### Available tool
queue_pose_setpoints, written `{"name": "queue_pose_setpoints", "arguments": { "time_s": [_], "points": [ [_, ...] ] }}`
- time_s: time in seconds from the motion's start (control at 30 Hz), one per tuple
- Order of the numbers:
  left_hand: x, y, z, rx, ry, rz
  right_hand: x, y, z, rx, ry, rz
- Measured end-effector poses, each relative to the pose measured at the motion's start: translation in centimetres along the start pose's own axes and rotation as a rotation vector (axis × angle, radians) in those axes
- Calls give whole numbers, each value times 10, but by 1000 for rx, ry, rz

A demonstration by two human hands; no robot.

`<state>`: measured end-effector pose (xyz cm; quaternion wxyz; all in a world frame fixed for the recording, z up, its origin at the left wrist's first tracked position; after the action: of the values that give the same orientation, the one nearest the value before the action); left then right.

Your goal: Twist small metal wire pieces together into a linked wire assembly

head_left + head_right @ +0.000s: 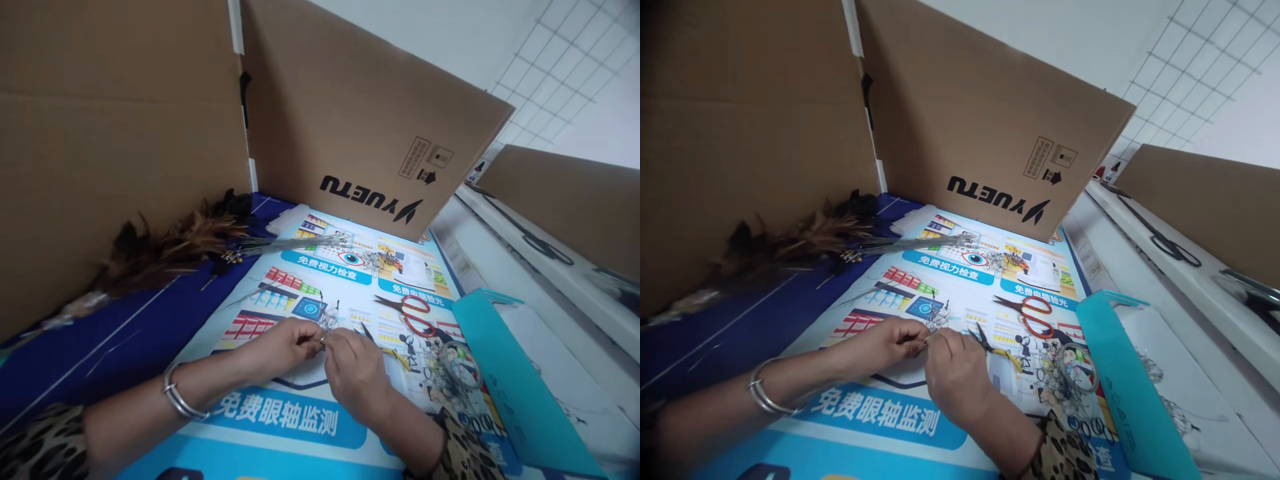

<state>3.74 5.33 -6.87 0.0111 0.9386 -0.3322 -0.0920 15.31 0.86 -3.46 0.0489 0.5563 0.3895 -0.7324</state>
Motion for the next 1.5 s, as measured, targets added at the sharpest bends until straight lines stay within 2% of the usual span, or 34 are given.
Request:
{"name": "queue_pose_setpoints", "arguments": {
  "time_s": [0.27,0.43,0.63,0.77,0.97,1.17,1.37,1.5],
  "points": [
    [-4,-4,4,109,-130,-100,0,2,6,-61,67,-19],
    [-1,1,0,153,-231,-195,4,3,4,-108,122,-88],
    [-1,5,-5,186,-385,-197,12,3,-6,-74,154,-6],
    [-5,5,-6,205,-361,-208,7,1,-6,-64,164,-50],
    [-5,2,0,103,-228,-185,1,-1,-6,-79,148,-80],
    [-2,4,-2,145,-287,-178,1,-1,-5,-47,126,-85],
    [0,5,-3,179,-390,-242,6,1,-7,13,81,-99],
    [1,5,-5,194,-408,-218,8,1,-8,8,96,-98]
  ]
}}
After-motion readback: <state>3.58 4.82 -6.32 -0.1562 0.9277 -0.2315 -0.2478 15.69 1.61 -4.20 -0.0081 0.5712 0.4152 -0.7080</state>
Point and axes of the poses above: each hand's wrist, its own y-axis away from the middle knuckle, its own x-axis out of the palm, z = x × y, the point moved 5 cm from there along -y, towards the middle knuckle, and after that the axes turned 4 degrees about y, right-handed, at the moved point
